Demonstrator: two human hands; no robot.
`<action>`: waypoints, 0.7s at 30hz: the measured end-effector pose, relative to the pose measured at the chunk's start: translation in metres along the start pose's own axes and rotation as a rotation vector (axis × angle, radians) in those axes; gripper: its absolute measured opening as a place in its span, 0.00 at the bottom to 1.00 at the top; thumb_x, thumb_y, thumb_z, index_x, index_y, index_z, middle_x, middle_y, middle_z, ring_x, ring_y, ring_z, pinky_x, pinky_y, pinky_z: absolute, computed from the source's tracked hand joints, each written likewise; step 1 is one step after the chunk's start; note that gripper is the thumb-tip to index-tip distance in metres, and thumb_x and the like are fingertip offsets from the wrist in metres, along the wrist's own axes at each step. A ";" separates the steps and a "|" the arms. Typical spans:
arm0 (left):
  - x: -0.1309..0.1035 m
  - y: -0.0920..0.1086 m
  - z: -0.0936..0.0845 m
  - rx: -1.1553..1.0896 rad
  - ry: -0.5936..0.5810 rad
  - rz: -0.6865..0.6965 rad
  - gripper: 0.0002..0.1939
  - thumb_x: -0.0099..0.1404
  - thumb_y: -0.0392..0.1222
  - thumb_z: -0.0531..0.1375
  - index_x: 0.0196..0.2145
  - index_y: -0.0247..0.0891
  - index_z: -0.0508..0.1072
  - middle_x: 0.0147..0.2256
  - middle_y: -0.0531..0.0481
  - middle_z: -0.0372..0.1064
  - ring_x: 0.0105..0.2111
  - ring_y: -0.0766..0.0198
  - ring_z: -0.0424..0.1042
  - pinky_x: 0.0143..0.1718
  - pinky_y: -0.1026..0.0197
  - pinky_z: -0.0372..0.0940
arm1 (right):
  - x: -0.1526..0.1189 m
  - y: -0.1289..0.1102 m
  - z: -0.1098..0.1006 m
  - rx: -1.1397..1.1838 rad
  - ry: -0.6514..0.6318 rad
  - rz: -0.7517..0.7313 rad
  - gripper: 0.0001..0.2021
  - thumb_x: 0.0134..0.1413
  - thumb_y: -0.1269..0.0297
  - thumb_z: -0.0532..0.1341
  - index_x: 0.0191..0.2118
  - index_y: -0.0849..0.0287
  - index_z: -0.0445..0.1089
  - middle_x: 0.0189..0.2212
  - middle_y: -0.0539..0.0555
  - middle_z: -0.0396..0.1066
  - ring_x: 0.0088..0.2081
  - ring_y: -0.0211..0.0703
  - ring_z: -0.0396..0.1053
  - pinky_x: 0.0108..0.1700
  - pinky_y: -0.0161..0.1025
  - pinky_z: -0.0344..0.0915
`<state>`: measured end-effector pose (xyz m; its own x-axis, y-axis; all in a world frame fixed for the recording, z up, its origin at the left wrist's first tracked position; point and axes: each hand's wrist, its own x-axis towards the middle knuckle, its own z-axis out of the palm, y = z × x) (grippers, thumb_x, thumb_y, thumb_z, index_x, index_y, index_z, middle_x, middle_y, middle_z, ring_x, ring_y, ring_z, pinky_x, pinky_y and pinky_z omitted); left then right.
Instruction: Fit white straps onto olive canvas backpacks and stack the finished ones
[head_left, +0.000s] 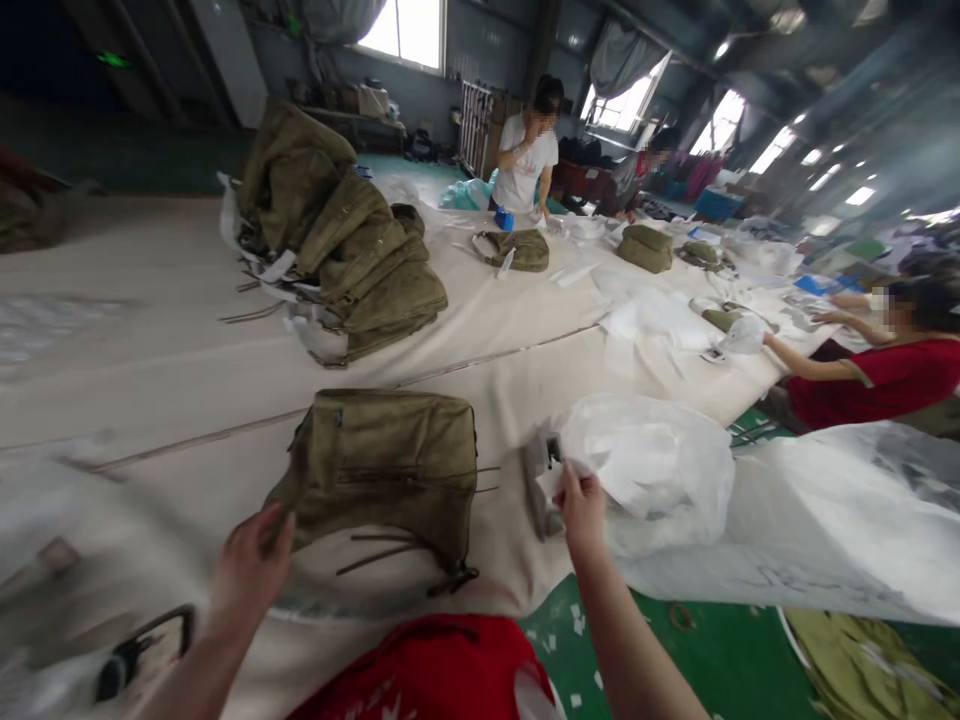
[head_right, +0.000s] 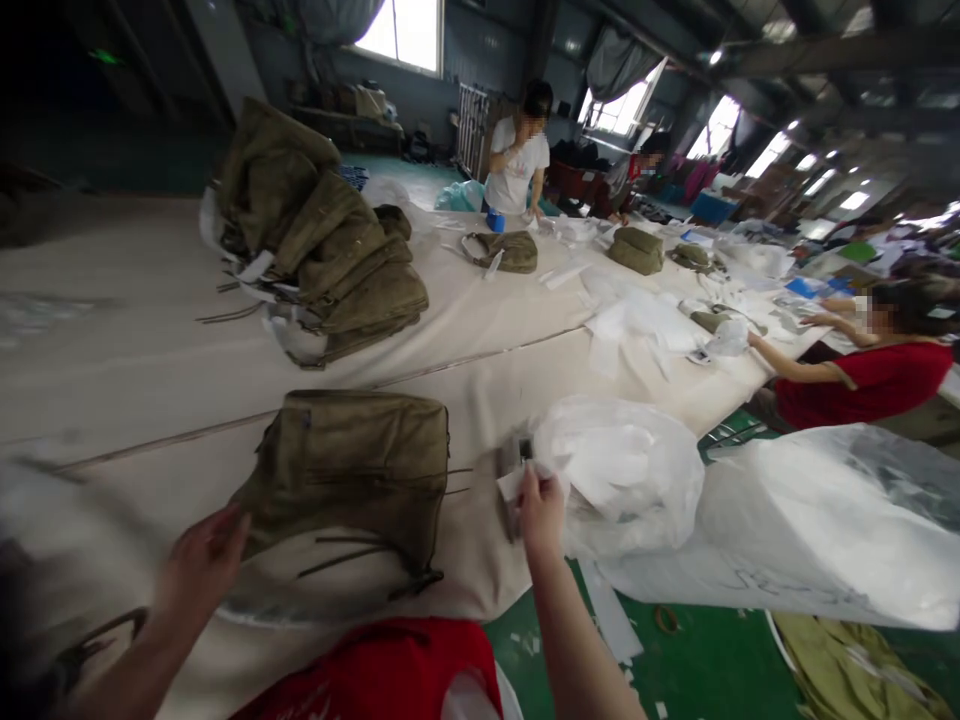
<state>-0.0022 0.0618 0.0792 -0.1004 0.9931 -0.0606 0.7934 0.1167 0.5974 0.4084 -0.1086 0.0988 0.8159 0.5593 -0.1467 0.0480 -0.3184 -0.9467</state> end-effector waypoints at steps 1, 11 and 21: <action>-0.007 0.015 0.004 -0.151 -0.108 0.017 0.22 0.59 0.57 0.52 0.44 0.42 0.71 0.44 0.47 0.75 0.43 0.53 0.74 0.48 0.51 0.67 | -0.023 -0.008 0.026 0.075 -0.141 0.012 0.23 0.52 0.42 0.56 0.38 0.60 0.69 0.20 0.49 0.66 0.20 0.38 0.61 0.21 0.34 0.55; -0.053 0.096 0.032 -0.690 -0.641 -0.116 0.34 0.56 0.69 0.51 0.40 0.35 0.77 0.34 0.42 0.78 0.37 0.52 0.75 0.39 0.53 0.69 | -0.142 -0.008 0.152 0.074 -1.140 0.213 0.10 0.48 0.58 0.63 0.29 0.61 0.69 0.18 0.45 0.60 0.19 0.31 0.54 0.21 0.30 0.50; -0.005 0.080 0.012 -0.406 -0.125 0.007 0.22 0.59 0.58 0.55 0.36 0.36 0.74 0.32 0.45 0.75 0.34 0.55 0.73 0.36 0.59 0.64 | -0.114 -0.019 0.151 -0.496 -0.974 -0.304 0.09 0.54 0.61 0.59 0.38 0.57 0.73 0.34 0.55 0.73 0.37 0.46 0.70 0.38 0.37 0.63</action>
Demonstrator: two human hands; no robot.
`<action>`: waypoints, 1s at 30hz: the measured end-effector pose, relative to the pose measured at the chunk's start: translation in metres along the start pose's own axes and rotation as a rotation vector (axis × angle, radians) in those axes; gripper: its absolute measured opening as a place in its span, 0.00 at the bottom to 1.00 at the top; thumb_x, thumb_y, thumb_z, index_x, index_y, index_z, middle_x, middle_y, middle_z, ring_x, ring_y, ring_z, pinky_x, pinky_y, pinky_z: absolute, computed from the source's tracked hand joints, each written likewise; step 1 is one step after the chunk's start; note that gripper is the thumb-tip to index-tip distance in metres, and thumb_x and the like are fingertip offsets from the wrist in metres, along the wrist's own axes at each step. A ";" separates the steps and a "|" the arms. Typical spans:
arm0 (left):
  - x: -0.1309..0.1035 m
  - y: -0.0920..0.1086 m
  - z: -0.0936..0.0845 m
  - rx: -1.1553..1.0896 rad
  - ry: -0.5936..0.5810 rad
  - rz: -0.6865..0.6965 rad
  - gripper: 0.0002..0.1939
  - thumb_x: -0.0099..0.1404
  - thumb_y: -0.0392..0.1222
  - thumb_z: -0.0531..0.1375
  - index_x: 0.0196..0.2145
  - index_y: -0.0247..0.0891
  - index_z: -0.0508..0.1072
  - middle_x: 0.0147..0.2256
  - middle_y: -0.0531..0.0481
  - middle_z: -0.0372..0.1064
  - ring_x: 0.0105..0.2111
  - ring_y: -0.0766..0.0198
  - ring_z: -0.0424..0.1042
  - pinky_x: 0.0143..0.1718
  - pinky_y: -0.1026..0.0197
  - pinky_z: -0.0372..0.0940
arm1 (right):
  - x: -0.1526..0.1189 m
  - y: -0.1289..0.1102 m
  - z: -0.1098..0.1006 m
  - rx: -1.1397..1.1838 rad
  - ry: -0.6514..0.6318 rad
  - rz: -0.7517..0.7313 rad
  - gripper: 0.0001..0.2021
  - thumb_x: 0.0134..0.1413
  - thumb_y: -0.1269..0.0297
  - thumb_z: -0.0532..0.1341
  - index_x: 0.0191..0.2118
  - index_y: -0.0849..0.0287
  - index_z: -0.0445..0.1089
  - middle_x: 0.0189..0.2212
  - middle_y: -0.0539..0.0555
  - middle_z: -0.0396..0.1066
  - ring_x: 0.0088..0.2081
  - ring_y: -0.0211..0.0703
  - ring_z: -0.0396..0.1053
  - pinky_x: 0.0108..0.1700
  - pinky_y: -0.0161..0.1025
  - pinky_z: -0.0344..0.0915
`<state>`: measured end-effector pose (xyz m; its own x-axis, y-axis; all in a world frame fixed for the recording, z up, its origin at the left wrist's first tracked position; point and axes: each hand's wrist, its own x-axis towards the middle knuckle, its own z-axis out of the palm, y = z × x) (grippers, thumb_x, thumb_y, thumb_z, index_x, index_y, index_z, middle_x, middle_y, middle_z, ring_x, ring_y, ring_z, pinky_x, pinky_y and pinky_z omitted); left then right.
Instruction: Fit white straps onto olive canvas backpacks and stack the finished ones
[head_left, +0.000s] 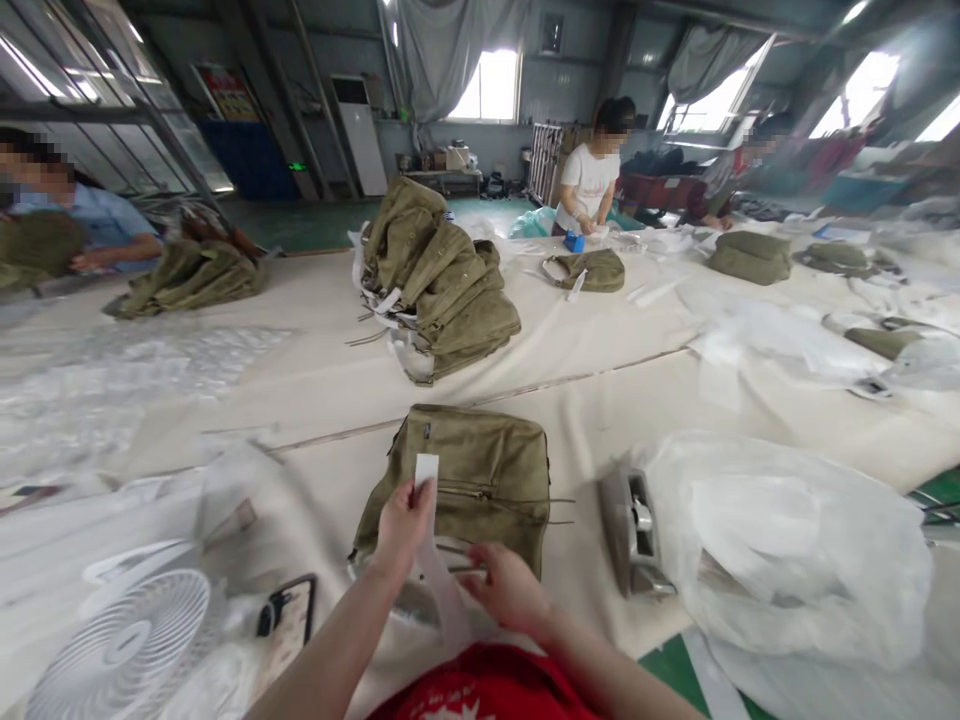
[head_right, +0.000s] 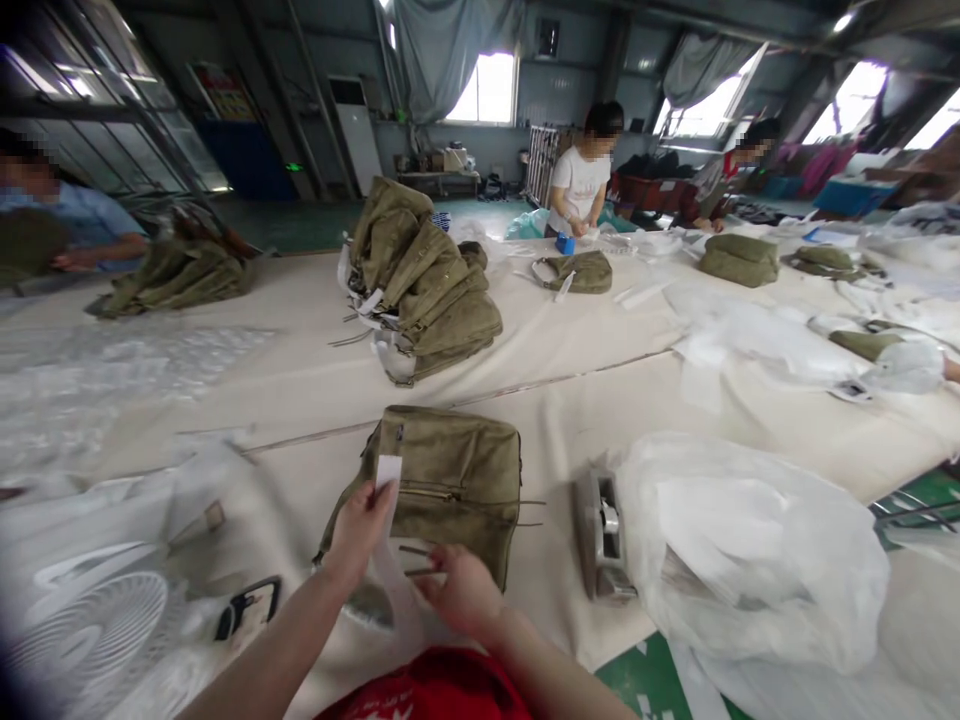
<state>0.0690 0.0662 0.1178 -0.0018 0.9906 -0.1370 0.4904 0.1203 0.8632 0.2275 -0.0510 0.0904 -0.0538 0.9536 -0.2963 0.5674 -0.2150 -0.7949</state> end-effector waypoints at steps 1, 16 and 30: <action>0.004 -0.002 -0.005 -0.006 -0.017 0.014 0.22 0.58 0.58 0.56 0.37 0.36 0.74 0.32 0.46 0.75 0.34 0.55 0.73 0.36 0.60 0.64 | 0.007 0.004 -0.012 -0.114 0.142 0.007 0.10 0.54 0.63 0.59 0.41 0.57 0.72 0.39 0.57 0.72 0.42 0.49 0.70 0.42 0.38 0.63; -0.005 -0.038 -0.081 0.001 -0.418 -0.049 0.21 0.50 0.56 0.63 0.33 0.36 0.74 0.30 0.50 0.72 0.32 0.60 0.68 0.33 0.63 0.61 | 0.036 0.028 -0.013 0.639 -0.439 0.233 0.09 0.42 0.60 0.67 0.26 0.60 0.70 0.15 0.45 0.63 0.18 0.32 0.57 0.23 0.31 0.52; -0.051 -0.041 -0.086 0.161 -0.609 -0.096 0.22 0.57 0.59 0.57 0.19 0.39 0.62 0.20 0.57 0.48 0.22 0.69 0.50 0.24 0.63 0.43 | 0.053 -0.018 0.012 1.294 -0.028 0.177 0.19 0.37 0.50 0.72 0.31 0.60 0.72 0.29 0.52 0.74 0.25 0.35 0.68 0.28 0.33 0.64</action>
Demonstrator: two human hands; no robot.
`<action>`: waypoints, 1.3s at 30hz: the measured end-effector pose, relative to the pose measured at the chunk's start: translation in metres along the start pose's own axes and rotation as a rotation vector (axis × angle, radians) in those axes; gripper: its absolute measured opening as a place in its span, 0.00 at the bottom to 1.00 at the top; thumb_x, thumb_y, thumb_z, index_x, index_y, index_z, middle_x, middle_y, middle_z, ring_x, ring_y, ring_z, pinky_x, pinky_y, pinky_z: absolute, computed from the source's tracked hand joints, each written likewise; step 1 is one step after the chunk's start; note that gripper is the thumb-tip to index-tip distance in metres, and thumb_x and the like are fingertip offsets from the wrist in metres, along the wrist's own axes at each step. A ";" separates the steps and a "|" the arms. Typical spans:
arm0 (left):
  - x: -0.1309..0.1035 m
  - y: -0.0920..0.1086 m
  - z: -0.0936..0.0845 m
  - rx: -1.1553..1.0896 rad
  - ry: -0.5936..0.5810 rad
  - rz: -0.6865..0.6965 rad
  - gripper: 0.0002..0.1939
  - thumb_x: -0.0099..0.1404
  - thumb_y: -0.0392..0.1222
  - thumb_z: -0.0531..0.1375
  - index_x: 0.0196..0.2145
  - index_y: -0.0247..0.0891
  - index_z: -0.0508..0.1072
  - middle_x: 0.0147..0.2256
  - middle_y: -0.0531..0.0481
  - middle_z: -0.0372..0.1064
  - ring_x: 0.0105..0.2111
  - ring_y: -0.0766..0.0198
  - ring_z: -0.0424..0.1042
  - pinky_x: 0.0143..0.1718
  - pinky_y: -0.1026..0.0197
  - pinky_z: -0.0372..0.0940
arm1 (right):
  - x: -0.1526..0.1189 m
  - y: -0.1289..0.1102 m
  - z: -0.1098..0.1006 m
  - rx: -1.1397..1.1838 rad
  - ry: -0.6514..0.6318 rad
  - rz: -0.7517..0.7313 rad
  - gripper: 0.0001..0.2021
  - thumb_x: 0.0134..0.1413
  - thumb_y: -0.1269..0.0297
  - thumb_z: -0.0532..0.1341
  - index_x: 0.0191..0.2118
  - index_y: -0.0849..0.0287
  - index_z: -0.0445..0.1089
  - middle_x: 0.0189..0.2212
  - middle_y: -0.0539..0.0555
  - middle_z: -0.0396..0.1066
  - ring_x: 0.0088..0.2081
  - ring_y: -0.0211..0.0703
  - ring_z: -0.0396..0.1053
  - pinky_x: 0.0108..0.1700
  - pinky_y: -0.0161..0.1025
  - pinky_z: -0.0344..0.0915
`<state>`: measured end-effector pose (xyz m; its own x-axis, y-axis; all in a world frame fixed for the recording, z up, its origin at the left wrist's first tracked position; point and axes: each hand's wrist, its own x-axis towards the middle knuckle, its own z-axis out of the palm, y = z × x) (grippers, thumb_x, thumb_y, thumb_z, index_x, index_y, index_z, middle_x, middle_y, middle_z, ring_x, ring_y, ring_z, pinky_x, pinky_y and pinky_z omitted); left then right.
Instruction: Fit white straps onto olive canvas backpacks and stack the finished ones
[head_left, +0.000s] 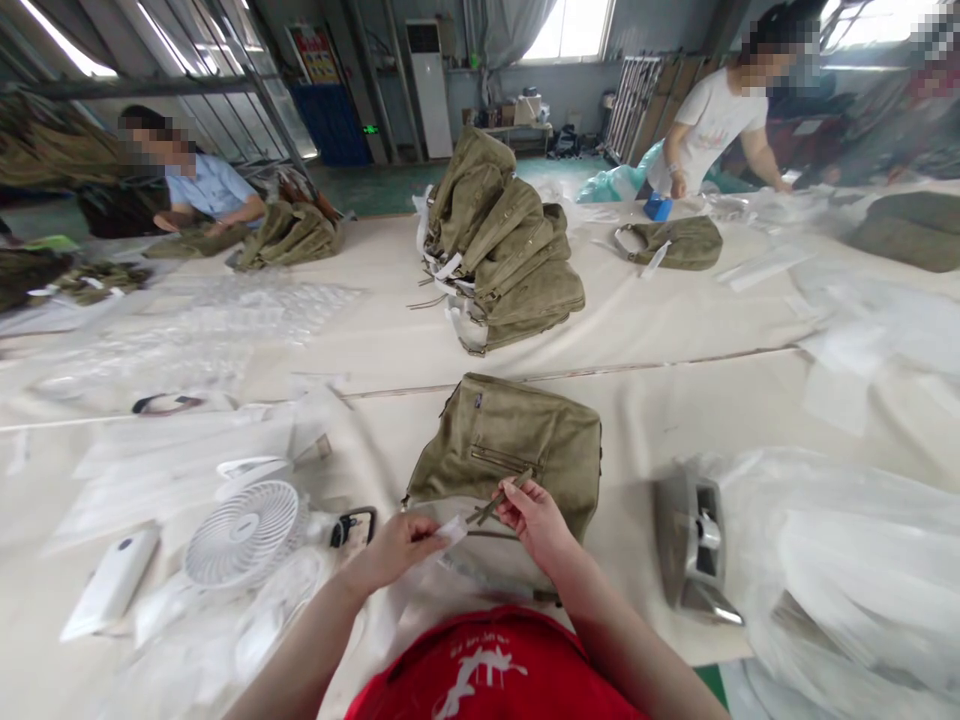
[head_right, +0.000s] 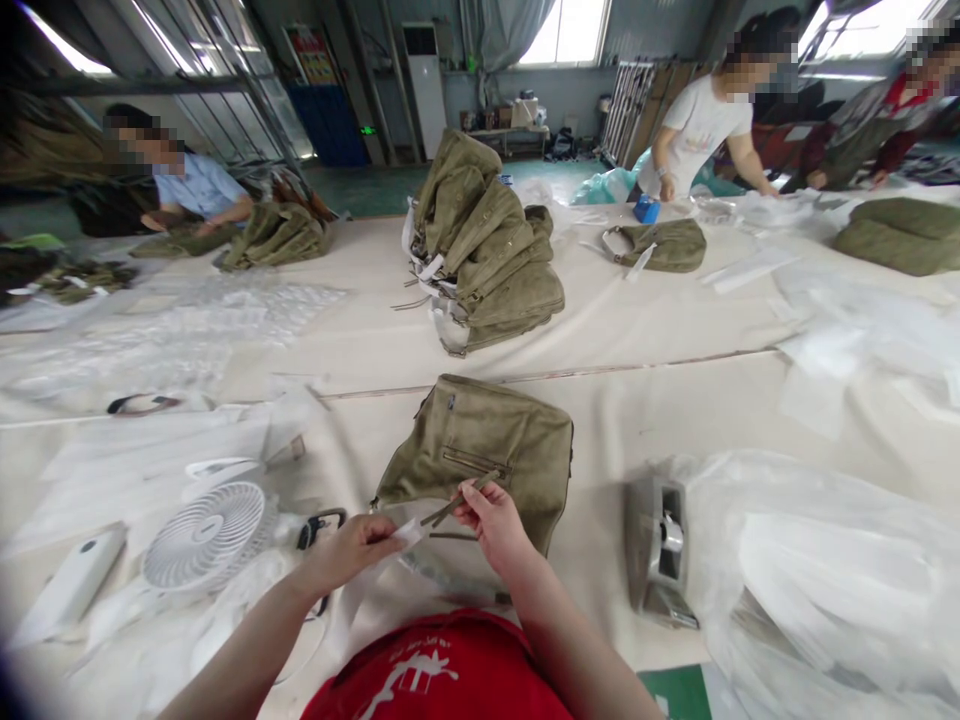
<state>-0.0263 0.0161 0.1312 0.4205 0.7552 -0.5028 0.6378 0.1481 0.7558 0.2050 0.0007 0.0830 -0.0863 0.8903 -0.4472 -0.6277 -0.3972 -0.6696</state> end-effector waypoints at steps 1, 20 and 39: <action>-0.002 0.002 0.000 0.004 -0.008 -0.001 0.22 0.57 0.59 0.57 0.19 0.39 0.62 0.20 0.57 0.48 0.22 0.69 0.50 0.25 0.63 0.43 | 0.001 0.001 0.001 -0.022 0.010 -0.004 0.20 0.37 0.50 0.72 0.31 0.60 0.72 0.29 0.52 0.74 0.26 0.36 0.68 0.28 0.33 0.63; 0.027 -0.007 0.019 0.007 -0.042 0.072 0.20 0.58 0.58 0.57 0.21 0.38 0.69 0.19 0.56 0.52 0.22 0.68 0.51 0.24 0.63 0.43 | 0.005 0.034 -0.006 -0.378 0.004 0.053 0.22 0.38 0.47 0.69 0.16 0.58 0.64 0.10 0.43 0.54 0.15 0.31 0.47 0.21 0.35 0.42; 0.053 -0.003 0.025 0.223 -0.006 0.200 0.23 0.63 0.55 0.52 0.17 0.37 0.66 0.20 0.53 0.58 0.23 0.66 0.58 0.26 0.63 0.48 | 0.013 0.024 -0.026 -0.140 0.203 0.119 0.19 0.42 0.47 0.66 0.25 0.59 0.66 0.17 0.47 0.64 0.16 0.33 0.57 0.18 0.33 0.48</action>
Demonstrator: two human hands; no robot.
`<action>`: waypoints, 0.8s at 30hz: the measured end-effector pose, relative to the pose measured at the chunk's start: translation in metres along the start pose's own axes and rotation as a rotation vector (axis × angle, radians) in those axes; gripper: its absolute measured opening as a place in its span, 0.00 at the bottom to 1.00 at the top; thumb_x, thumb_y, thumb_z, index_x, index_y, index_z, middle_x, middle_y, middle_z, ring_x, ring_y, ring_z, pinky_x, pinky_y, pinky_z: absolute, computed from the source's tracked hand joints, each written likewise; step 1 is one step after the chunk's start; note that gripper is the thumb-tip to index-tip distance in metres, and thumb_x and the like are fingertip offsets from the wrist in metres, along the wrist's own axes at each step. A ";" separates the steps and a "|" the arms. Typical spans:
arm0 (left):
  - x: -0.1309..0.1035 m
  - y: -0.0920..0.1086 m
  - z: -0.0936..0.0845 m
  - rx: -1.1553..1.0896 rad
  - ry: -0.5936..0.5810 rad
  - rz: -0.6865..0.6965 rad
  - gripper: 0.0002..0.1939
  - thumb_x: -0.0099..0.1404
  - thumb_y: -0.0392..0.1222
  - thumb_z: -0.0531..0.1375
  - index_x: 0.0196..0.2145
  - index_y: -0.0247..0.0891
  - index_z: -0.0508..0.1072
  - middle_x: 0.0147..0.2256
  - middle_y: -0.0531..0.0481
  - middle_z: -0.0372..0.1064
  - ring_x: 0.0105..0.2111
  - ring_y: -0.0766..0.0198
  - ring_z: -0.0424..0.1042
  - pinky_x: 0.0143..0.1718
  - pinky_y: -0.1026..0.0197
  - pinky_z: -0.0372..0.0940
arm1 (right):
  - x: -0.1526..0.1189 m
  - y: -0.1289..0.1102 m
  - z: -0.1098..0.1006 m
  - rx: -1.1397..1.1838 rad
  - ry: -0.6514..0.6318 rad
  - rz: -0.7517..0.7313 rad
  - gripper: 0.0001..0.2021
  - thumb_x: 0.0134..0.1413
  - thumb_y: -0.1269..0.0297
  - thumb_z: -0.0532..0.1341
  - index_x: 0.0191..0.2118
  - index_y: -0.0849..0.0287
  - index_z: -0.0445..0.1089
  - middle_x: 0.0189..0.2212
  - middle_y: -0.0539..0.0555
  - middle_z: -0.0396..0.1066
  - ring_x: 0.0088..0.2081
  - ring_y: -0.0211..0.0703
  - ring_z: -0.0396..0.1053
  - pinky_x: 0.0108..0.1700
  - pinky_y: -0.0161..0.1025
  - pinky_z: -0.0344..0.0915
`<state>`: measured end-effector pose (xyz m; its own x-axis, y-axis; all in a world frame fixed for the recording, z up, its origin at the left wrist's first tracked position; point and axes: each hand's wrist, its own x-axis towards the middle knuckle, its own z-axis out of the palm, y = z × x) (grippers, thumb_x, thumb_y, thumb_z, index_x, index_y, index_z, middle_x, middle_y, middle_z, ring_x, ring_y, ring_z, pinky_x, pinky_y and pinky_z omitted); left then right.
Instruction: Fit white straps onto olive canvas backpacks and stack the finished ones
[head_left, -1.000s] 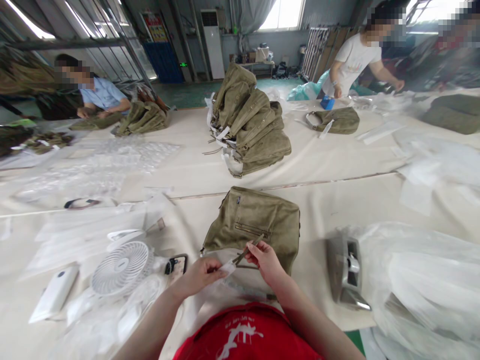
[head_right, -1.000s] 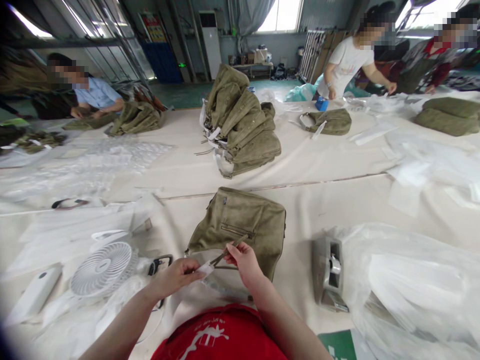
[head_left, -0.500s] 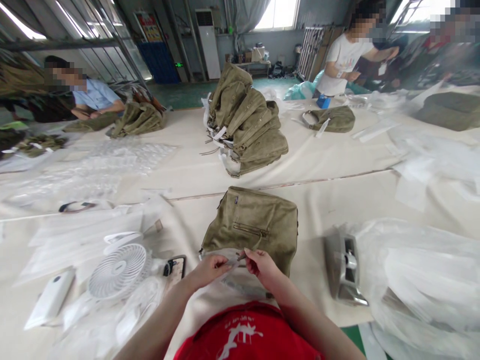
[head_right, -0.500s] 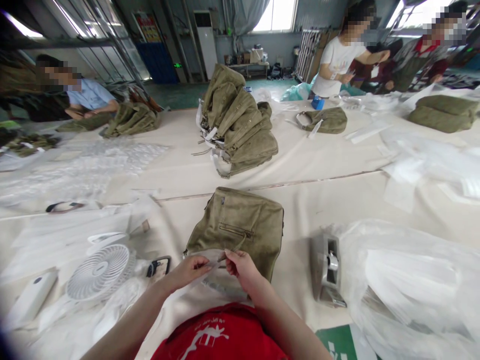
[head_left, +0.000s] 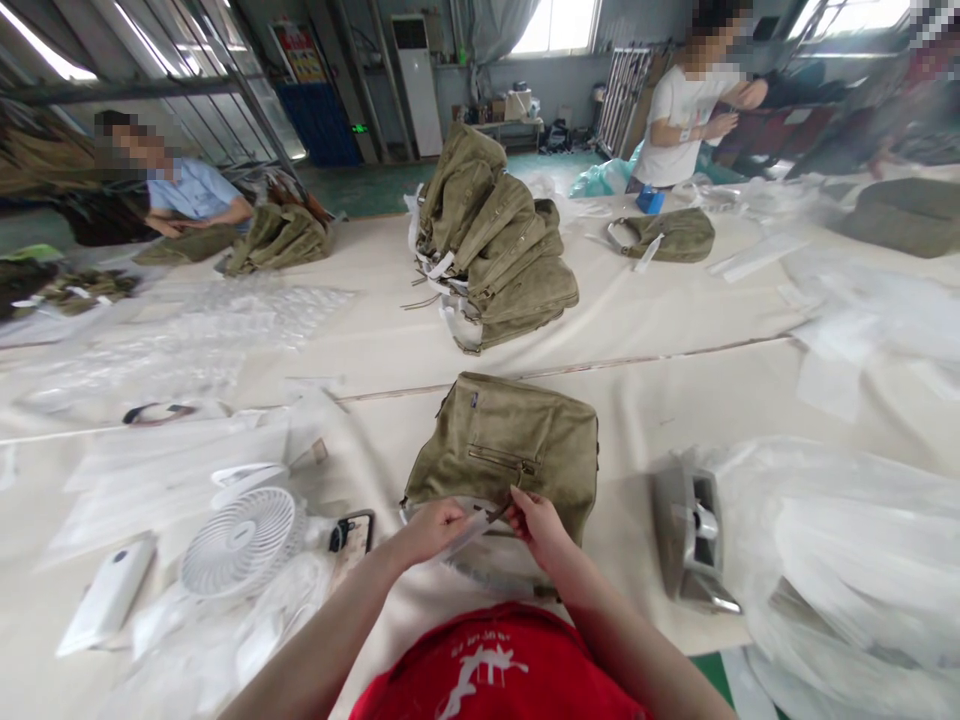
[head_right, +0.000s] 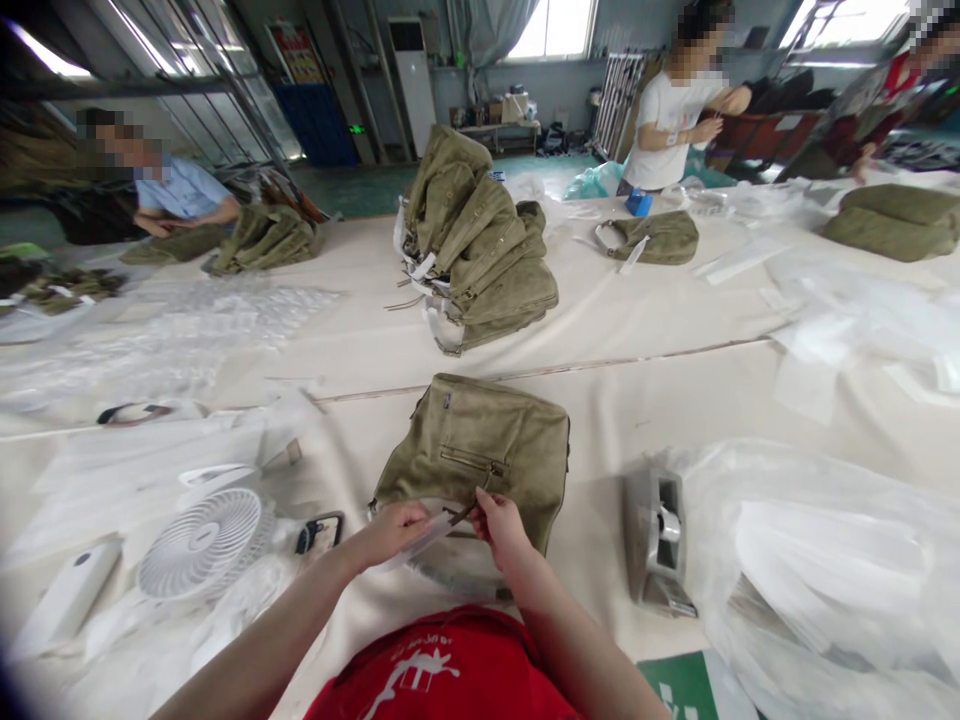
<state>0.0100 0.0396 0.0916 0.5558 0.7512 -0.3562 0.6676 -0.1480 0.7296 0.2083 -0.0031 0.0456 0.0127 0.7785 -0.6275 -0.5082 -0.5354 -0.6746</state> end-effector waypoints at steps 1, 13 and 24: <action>0.001 0.000 0.001 0.024 0.003 -0.004 0.23 0.63 0.54 0.52 0.16 0.37 0.65 0.20 0.53 0.58 0.24 0.66 0.59 0.26 0.63 0.47 | 0.003 0.000 -0.001 -0.022 0.001 0.010 0.17 0.43 0.49 0.66 0.25 0.59 0.66 0.18 0.47 0.65 0.17 0.33 0.58 0.18 0.32 0.48; 0.030 0.001 0.022 0.118 0.069 -0.278 0.25 0.64 0.55 0.49 0.16 0.38 0.60 0.16 0.57 0.48 0.20 0.68 0.55 0.25 0.62 0.43 | 0.017 -0.033 -0.011 -1.097 0.182 -0.504 0.12 0.60 0.63 0.54 0.34 0.60 0.74 0.31 0.58 0.76 0.32 0.44 0.73 0.35 0.36 0.62; 0.075 0.007 0.020 0.128 0.038 -0.097 0.25 0.64 0.56 0.51 0.15 0.37 0.64 0.15 0.58 0.48 0.19 0.69 0.52 0.24 0.63 0.43 | 0.039 -0.042 -0.040 -1.106 0.151 -0.573 0.17 0.54 0.74 0.54 0.48 0.59 0.72 0.45 0.56 0.75 0.46 0.46 0.72 0.50 0.39 0.65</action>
<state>0.0660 0.0815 0.0581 0.4685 0.7890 -0.3974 0.7762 -0.1529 0.6116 0.2648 0.0364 0.0335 0.1282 0.9837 -0.1259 0.5954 -0.1779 -0.7835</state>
